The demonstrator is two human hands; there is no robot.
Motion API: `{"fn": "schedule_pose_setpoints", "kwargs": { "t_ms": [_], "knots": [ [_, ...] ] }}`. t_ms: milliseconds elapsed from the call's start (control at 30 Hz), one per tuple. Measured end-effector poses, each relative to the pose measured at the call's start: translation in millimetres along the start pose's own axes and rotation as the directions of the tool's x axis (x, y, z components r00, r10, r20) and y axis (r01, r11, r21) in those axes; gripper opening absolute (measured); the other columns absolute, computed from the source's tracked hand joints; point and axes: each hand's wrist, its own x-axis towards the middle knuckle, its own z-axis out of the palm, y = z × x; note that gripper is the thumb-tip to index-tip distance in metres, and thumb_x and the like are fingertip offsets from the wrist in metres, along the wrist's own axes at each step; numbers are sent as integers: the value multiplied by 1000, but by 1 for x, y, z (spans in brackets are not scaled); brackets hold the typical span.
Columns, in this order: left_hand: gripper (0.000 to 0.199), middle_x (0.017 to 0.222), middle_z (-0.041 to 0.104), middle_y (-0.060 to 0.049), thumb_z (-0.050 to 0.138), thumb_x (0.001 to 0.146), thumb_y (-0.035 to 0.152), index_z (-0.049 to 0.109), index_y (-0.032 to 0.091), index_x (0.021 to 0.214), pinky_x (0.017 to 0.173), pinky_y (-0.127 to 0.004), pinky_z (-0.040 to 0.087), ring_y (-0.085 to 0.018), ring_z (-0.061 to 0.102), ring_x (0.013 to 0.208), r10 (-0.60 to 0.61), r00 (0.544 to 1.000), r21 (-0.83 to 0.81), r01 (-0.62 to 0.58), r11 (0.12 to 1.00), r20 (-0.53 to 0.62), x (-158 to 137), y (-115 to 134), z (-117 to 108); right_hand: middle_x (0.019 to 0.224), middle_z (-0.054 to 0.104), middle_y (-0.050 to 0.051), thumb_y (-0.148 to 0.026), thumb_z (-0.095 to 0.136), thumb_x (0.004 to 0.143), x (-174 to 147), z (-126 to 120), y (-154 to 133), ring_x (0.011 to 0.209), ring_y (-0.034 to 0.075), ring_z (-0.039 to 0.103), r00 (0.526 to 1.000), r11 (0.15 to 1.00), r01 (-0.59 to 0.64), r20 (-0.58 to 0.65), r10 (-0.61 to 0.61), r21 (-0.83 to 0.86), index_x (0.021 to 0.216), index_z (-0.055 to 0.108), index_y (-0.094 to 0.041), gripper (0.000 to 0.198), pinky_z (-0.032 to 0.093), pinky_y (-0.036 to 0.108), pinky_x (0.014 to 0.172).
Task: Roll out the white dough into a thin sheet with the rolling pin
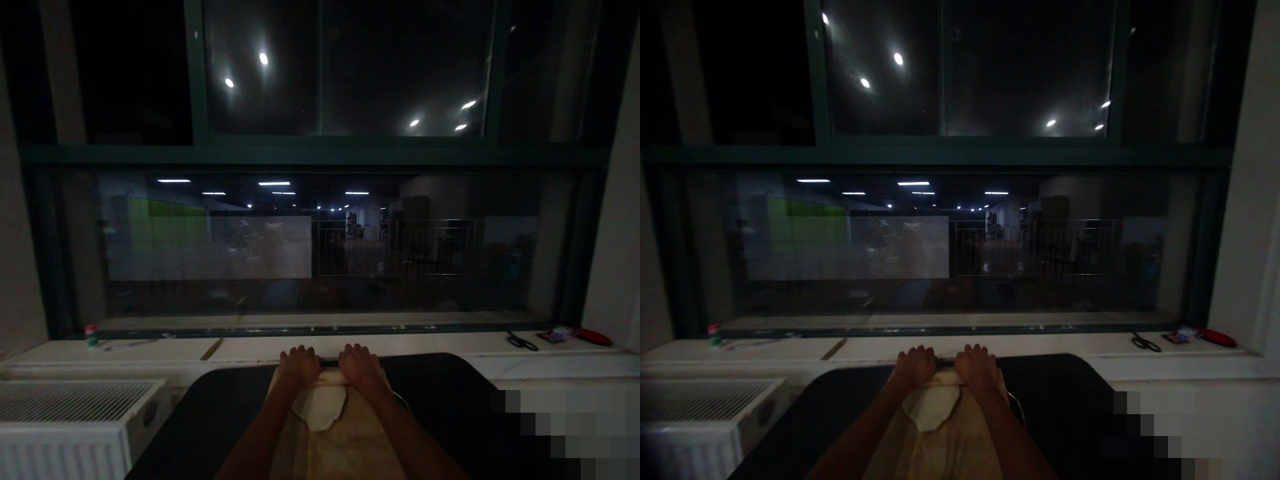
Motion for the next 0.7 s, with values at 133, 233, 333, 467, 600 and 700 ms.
{"fn": "schedule_pose_setpoints", "kwargs": {
  "t_ms": [133, 233, 333, 467, 600, 700],
  "knots": [
    [45, 120, 69, -19, 30, 94, 30, 67, 16, 115, 90, -58, 48, -36, 65, 110, -5, 1000, 2, 5, 1000, -23, -14, 4, -5, 119, 67, 18, -26, 40, 95, -19, -10, -2, 113, 34, 62, 999, 999, -32, -29, 31, -26, 112, 70, -17, 35, 50, 50, 86],
    [44, 117, 70, -17, 31, 95, 32, 68, 17, 115, 90, -55, 49, -35, 65, 109, 8, 999, -2, -8, 1000, -40, -27, 7, -8, 116, 69, 17, -26, 39, 95, -33, -15, -2, 110, 33, 63, 999, 999, -22, -41, 21, -30, 111, 70, -17, 36, 49, 51, 87],
    [44, 113, 73, -16, 31, 96, 34, 69, 19, 112, 90, -52, 49, -33, 67, 106, 14, 998, -13, -15, 1000, -59, -40, 10, -9, 114, 71, 15, -28, 35, 97, -47, -17, -2, 108, 32, 64, 998, 1000, 8, -59, -10, -27, 108, 71, -18, 39, 48, 51, 89],
    [47, 120, 72, -12, 28, 97, 33, 67, 22, 121, 97, -50, 47, -30, 65, 113, 21, 995, -38, -25, 999, -100, -60, 14, -11, 113, 72, 15, -30, 31, 98, -65, -18, -2, 108, 30, 65, 995, 999, 30, -94, -31, -21, 105, 72, -18, 43, 47, 46, 90],
    [48, 136, 65, -8, 29, 98, 32, 61, 24, 132, 108, -49, 40, -27, 57, 126, 26, 990, -81, -38, 996, -135, -80, 16, -13, 112, 72, 15, -31, 29, 99, -82, -20, -2, 108, 29, 65, 991, 998, 61, -119, -59, 10, 106, 72, -17, 46, 47, 44, 91],
    [49, 146, 57, -8, 30, 98, 33, 53, 24, 141, 114, -52, 34, -27, 49, 136, 32, 988, -105, -48, 993, -151, -94, 17, -11, 121, 69, 15, -33, 27, 101, -97, -21, 0, 114, 28, 63, 993, 997, 64, -102, -60, 39, 117, 69, -17, 47, 47, 43, 95]
  ]
}}
